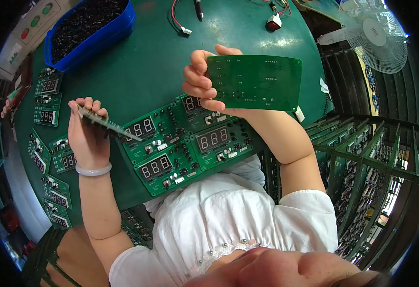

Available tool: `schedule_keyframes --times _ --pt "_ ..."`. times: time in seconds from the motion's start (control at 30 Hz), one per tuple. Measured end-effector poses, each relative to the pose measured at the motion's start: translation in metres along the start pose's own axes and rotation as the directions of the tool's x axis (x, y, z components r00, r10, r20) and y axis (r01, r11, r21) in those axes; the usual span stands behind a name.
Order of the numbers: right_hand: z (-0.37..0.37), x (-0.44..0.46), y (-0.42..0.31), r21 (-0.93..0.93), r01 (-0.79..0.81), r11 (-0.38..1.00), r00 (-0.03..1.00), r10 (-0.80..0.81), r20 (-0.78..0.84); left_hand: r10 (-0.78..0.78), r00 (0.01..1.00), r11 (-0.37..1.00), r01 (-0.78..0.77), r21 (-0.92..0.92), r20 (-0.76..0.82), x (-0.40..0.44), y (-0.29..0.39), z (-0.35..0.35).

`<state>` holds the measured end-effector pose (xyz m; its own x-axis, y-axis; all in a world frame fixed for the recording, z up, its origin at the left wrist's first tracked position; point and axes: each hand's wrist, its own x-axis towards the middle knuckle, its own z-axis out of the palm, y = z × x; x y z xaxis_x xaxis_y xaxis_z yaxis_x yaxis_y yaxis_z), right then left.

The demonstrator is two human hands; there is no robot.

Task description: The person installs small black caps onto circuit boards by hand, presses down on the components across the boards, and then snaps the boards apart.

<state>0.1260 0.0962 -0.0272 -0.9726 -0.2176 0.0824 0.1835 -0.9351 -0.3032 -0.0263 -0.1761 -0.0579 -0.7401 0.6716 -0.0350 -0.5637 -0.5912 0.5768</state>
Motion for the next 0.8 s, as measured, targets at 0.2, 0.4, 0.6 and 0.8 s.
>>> schedule_keyframes --times 0.2,0.4,0.6,0.8 --pt "-0.002 0.000 0.000 -0.019 0.015 1.000 1.000 -0.014 0.011 0.240 0.913 0.851 -0.035 0.524 -0.329 -0.002 -0.001 0.018" --pt "0.002 -0.002 -0.002 -0.047 0.015 0.999 0.999 -0.017 -0.037 0.299 0.914 0.802 -0.084 0.591 -0.275 -0.001 -0.008 0.024" --pt "0.023 -0.009 -0.001 -0.506 -0.001 0.862 0.959 -0.142 -0.243 0.373 0.861 0.829 -0.140 0.542 -0.347 0.001 -0.014 0.025" --pt "0.027 -0.003 0.017 -0.699 -0.060 0.713 0.939 -0.197 -0.281 0.450 0.797 0.830 -0.208 0.518 -0.402 0.001 -0.017 0.036"
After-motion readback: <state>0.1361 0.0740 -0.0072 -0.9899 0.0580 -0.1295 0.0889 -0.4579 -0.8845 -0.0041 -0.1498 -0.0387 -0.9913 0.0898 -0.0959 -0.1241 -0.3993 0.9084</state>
